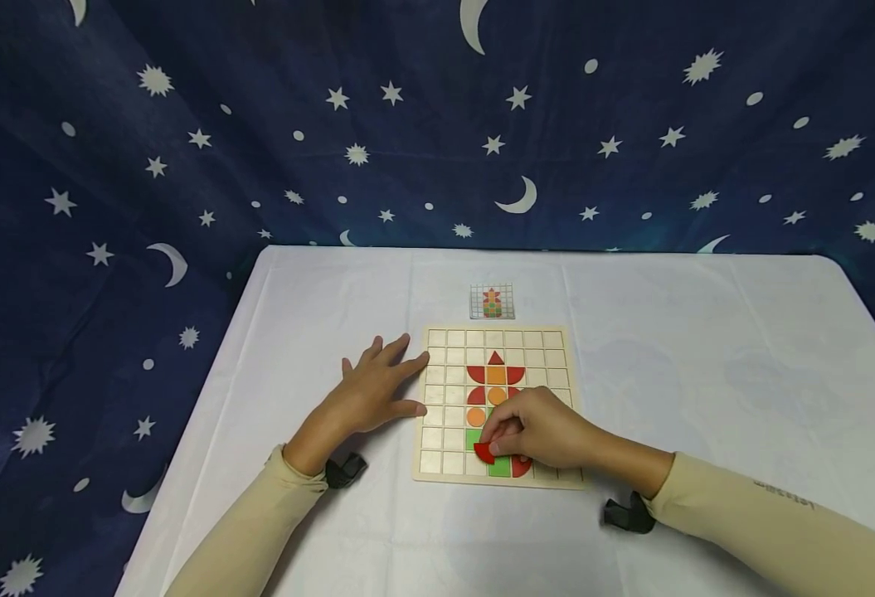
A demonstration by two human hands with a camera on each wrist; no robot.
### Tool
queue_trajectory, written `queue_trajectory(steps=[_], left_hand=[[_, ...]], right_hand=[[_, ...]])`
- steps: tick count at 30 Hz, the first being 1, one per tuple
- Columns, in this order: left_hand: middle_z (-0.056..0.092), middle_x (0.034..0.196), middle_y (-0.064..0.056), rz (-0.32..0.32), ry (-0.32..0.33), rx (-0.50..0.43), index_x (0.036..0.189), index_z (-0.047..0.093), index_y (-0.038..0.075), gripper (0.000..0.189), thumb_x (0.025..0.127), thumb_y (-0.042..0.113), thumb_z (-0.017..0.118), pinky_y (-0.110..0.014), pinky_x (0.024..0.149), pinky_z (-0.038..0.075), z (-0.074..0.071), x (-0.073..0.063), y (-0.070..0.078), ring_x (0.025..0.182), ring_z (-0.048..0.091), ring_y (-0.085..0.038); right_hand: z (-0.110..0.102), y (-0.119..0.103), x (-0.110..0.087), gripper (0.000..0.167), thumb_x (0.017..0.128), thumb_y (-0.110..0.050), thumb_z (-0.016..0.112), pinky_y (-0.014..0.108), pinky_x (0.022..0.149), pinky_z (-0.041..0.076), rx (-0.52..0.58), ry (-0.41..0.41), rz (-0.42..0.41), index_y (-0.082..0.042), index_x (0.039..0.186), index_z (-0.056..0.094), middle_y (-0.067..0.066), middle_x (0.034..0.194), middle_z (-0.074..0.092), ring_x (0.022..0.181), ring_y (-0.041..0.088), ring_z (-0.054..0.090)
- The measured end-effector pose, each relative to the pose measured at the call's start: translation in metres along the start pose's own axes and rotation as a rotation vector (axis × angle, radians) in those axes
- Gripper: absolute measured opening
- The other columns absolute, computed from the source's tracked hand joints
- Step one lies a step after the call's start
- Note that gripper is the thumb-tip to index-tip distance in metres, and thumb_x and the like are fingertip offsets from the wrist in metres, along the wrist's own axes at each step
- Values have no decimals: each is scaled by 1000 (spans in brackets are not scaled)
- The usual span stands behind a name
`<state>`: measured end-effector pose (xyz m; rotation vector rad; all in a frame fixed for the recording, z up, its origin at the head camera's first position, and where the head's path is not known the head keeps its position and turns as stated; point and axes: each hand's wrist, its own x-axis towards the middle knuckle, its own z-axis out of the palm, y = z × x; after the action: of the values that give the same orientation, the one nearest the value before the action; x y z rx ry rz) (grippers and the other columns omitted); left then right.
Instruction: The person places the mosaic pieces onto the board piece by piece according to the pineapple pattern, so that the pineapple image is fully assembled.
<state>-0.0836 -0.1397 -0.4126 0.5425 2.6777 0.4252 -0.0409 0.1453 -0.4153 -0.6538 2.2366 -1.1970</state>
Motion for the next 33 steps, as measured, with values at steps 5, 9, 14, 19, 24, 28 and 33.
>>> queue_trajectory(steps=[5, 9, 14, 19, 24, 28, 33], left_hand=[[25, 170, -12, 6, 5, 6, 156, 45, 29, 80, 86, 53, 76, -87, 103, 22, -1, 0, 1, 154, 18, -52], [24, 170, -12, 9, 5, 2, 156, 45, 29, 79, 86, 53, 76, -87, 103, 21, 0, 0, 1, 154, 17, -52], [24, 170, -12, 13, 9, -1, 155, 46, 29, 79, 87, 52, 76, -87, 103, 20, 0, 1, 1, 154, 17, -52], [25, 169, -12, 10, 10, 0, 155, 46, 29, 79, 86, 52, 77, -87, 103, 20, 0, 1, 1, 154, 18, -52], [26, 169, -12, 6, 12, -1, 155, 46, 29, 80, 86, 52, 77, -87, 103, 20, 0, 1, 1, 153, 19, -52], [26, 169, -13, 13, 17, -3, 155, 47, 28, 79, 86, 51, 77, -87, 103, 20, -1, 0, 1, 153, 19, -53], [26, 169, -13, 13, 18, -4, 155, 47, 28, 78, 86, 51, 77, -88, 103, 20, -1, -1, 1, 153, 19, -53]], right_hand=[[10, -10, 9, 14, 84, -5, 82, 23, 60, 53, -68, 0, -19, -19, 84, 80, -13, 69, 70, 65, 2, 61], [14, -16, 12, 15, 82, -2, 82, 22, 59, 50, -152, -7, -26, -17, 84, 82, -15, 66, 67, 63, 1, 56], [15, -19, 14, 19, 79, 1, 81, 19, 56, 48, -241, -16, -77, -17, 82, 83, -16, 63, 66, 58, -4, 53], [16, -19, 14, 23, 78, 3, 76, 18, 55, 46, -308, -6, -121, -19, 78, 82, -17, 61, 65, 56, -5, 49], [18, -20, 12, 23, 77, 0, 76, 43, 89, 55, -381, 27, -116, -23, 75, 81, -23, 58, 59, 55, -5, 45], [19, -19, 11, 20, 77, -3, 80, 47, 94, 53, -380, 41, -99, -23, 74, 81, -24, 58, 58, 56, -6, 47], [21, -19, 10, 15, 77, -8, 86, 20, 57, 47, -332, 43, -56, -20, 72, 80, -21, 58, 62, 57, -5, 51]])
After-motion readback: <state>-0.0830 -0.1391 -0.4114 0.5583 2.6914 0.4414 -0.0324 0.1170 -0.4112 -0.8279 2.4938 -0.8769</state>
